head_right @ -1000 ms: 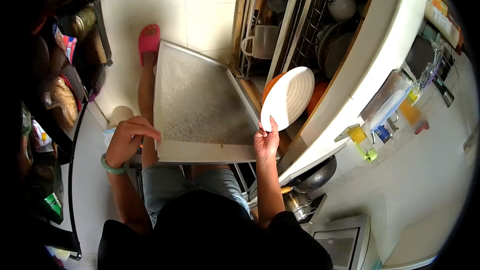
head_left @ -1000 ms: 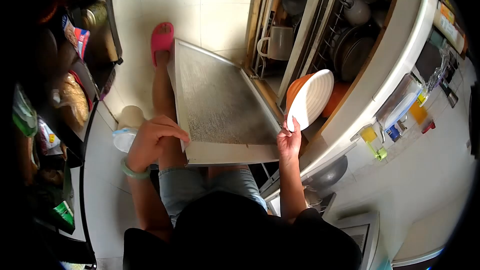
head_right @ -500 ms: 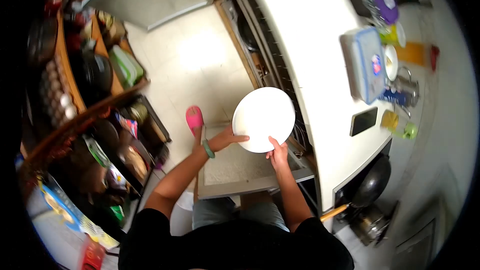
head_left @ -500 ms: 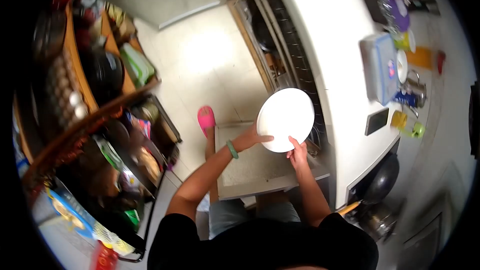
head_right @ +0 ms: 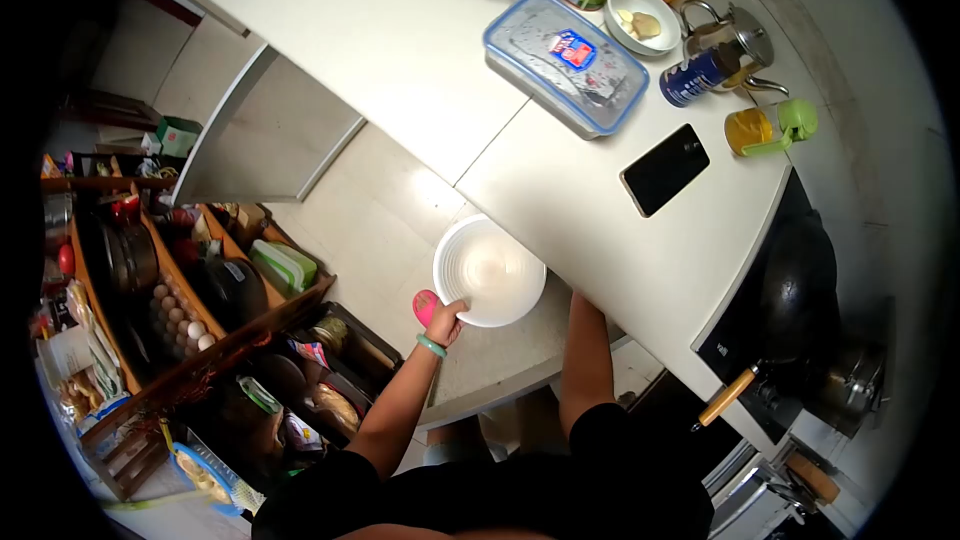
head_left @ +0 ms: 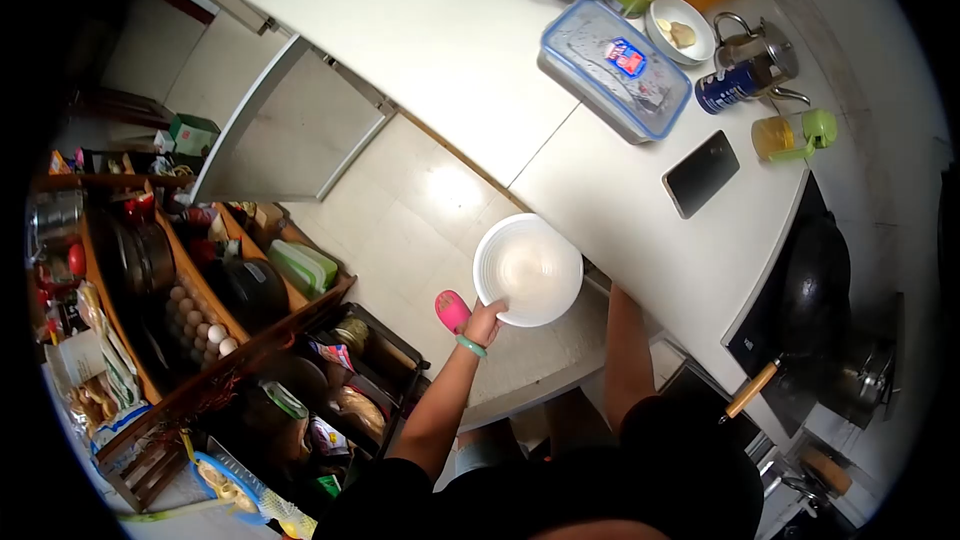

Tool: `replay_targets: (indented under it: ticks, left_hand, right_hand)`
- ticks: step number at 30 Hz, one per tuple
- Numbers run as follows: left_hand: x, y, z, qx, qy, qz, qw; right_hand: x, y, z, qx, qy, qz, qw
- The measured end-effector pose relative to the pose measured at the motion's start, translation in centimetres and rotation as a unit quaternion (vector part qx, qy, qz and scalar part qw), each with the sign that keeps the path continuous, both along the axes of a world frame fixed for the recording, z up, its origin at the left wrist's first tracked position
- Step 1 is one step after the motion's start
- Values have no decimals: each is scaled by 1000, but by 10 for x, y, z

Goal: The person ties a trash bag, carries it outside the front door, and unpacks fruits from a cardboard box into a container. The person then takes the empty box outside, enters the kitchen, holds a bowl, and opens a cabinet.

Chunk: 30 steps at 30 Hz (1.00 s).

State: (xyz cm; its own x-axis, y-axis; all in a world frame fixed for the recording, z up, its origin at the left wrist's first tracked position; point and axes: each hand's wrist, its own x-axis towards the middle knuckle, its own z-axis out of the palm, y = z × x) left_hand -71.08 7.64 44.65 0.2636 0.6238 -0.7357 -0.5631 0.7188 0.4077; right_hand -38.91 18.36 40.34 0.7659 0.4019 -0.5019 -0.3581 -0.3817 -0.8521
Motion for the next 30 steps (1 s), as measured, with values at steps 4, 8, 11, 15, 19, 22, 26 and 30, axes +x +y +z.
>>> replay_targets:
  ticks: [4, 8, 11, 15, 19, 22, 26, 30]
  left_hand:
    - [0, 3, 26, 1, 33, 20, 999]
    - [-2, 13, 44, 6, 58, 0, 998]
    - [3, 15, 37, 1, 69, -17, 997]
    - [14, 20, 48, 17, 62, -17, 998]
    - [27, 23, 43, 19, 68, -23, 997]
    - [43, 34, 42, 25, 81, -43, 995]
    - [72, 58, 64, 51, 140, -44, 988]
    - [94, 73, 41, 70, 64, -38, 995]
  right_hand:
    - [17, 43, -18, 28, -14, -28, 999]
    - [22, 66, -27, 36, -21, -36, 998]
    - [22, 76, -30, 39, -25, -34, 998]
    - [22, 81, -33, 36, -32, -30, 998]
    - [19, 83, -34, 35, -39, -22, 998]
    - [17, 84, -33, 35, -41, -13, 998]
    - [13, 63, -35, 29, -48, 17, 998]
    - [8, 35, -28, 28, -35, 47, 998]
